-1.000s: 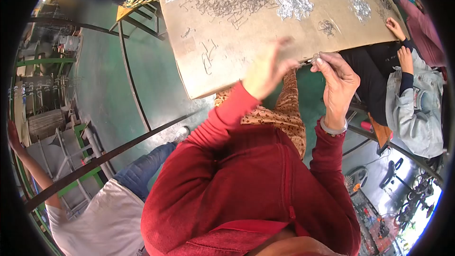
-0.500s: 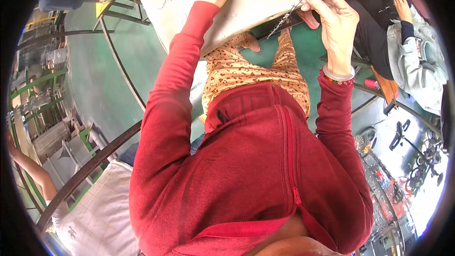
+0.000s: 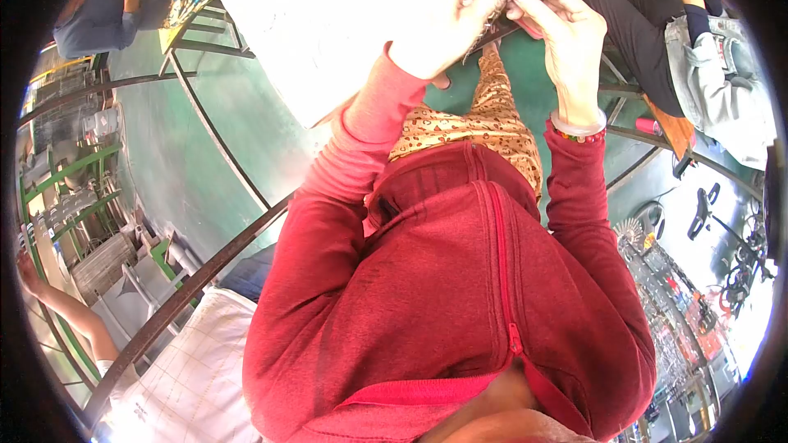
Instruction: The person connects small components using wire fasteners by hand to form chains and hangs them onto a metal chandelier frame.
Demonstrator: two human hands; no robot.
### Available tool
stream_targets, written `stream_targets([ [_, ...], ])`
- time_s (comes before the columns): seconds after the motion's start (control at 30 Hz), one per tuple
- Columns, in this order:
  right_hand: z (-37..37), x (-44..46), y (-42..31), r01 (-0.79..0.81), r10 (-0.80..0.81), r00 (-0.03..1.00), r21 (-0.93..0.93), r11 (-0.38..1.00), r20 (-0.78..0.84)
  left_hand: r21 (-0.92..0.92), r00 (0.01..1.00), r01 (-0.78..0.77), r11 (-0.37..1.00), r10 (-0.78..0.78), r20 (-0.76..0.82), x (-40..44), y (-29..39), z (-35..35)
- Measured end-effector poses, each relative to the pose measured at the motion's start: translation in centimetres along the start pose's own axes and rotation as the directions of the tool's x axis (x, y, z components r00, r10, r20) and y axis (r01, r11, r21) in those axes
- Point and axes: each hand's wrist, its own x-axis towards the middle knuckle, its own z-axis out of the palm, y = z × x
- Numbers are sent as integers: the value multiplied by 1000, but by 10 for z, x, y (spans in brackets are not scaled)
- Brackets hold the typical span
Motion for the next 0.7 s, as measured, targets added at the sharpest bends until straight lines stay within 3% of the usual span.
stream_targets([
  [0.03, 0, -3, -1, -4, 4, 1000, -24, 1000, -2, -148, 1000, -31, 988, 31, -1, 1, -8, 1],
  [0.1, -3, -3, 1, 6, -6, 1000, -41, 999, 8, -54, 999, -52, 997, 52, -4, -5, -3, 4],
  [0.13, -1, -4, 0, 4, -5, 1000, -39, 999, -5, 113, 991, -134, 985, 136, -7, -7, 1, 4],
  [0.2, 2, -6, 0, 5, -5, 1000, -26, 1000, -28, 264, 973, -215, 940, 229, -25, -11, 8, 7],
  [0.23, 3, -7, 1, 7, -7, 999, -15, 1000, -41, 252, 970, -219, 943, 239, -48, -9, 7, 10],
  [0.27, 3, -9, 5, 47, -47, 998, 5, 999, -31, 236, 968, -220, 947, 242, -71, -8, 5, 11],
  [0.37, 10, -15, 3, 58, -58, 998, -3, 998, -32, 28, 989, -3, 1000, 7, -145, -15, -1, 15],
  [0.5, 9, -12, 0, 140, -141, 990, -74, 987, -7, 21, 981, -77, 997, 79, -178, -13, -9, 12],
  [0.57, 2, 5, -2, 21, -21, 993, 0, 1000, -114, 72, 977, -63, 995, 76, -198, -12, -3, 10],
  [0.67, 2, 58, 10, 9, -27, 998, -270, 963, -62, 172, 975, -61, 983, 95, -199, -11, -6, 8],
  [0.7, -4, 84, 36, 57, -34, 996, -316, 947, 79, 209, 974, -65, 976, 107, -199, -11, -8, 8],
])
